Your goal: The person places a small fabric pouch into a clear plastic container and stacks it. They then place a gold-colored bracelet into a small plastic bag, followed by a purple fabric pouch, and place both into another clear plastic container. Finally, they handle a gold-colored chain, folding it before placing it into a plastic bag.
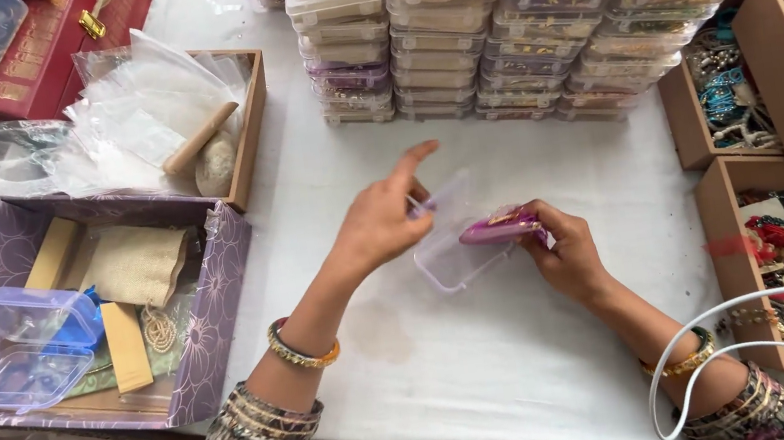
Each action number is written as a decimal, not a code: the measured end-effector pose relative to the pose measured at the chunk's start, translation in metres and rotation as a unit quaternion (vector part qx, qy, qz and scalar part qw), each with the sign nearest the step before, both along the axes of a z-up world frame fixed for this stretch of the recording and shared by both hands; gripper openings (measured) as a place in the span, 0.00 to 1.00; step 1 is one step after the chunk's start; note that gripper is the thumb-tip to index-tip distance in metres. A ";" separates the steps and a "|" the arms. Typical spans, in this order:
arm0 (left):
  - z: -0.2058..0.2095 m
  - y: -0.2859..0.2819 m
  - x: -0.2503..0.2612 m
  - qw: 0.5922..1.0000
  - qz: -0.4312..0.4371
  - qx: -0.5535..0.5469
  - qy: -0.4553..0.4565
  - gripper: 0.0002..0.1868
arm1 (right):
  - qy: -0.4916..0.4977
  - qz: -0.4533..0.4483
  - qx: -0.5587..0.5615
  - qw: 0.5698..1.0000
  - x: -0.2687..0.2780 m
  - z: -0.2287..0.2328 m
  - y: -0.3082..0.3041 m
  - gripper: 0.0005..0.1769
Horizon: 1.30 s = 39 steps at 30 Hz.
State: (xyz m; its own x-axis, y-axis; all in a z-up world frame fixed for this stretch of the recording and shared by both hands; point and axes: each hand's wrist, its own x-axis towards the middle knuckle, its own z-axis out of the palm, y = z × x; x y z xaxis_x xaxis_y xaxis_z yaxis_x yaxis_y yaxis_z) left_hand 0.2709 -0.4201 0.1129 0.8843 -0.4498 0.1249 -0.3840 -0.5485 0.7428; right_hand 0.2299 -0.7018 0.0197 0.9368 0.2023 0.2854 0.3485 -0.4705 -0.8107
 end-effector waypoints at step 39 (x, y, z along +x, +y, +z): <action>-0.050 -0.024 -0.034 0.956 0.003 0.150 -0.252 0.27 | 0.020 0.043 -0.222 0.974 0.004 0.065 0.028 0.09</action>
State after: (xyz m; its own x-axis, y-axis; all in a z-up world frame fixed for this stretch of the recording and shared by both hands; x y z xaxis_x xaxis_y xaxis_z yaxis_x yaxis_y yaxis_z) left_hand 0.2372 -0.4440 0.0629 0.7480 -0.5277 0.4024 -0.6483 -0.7109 0.2727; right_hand 0.2336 -0.6735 0.0849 0.9196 0.3753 0.1160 0.3745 -0.7482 -0.5477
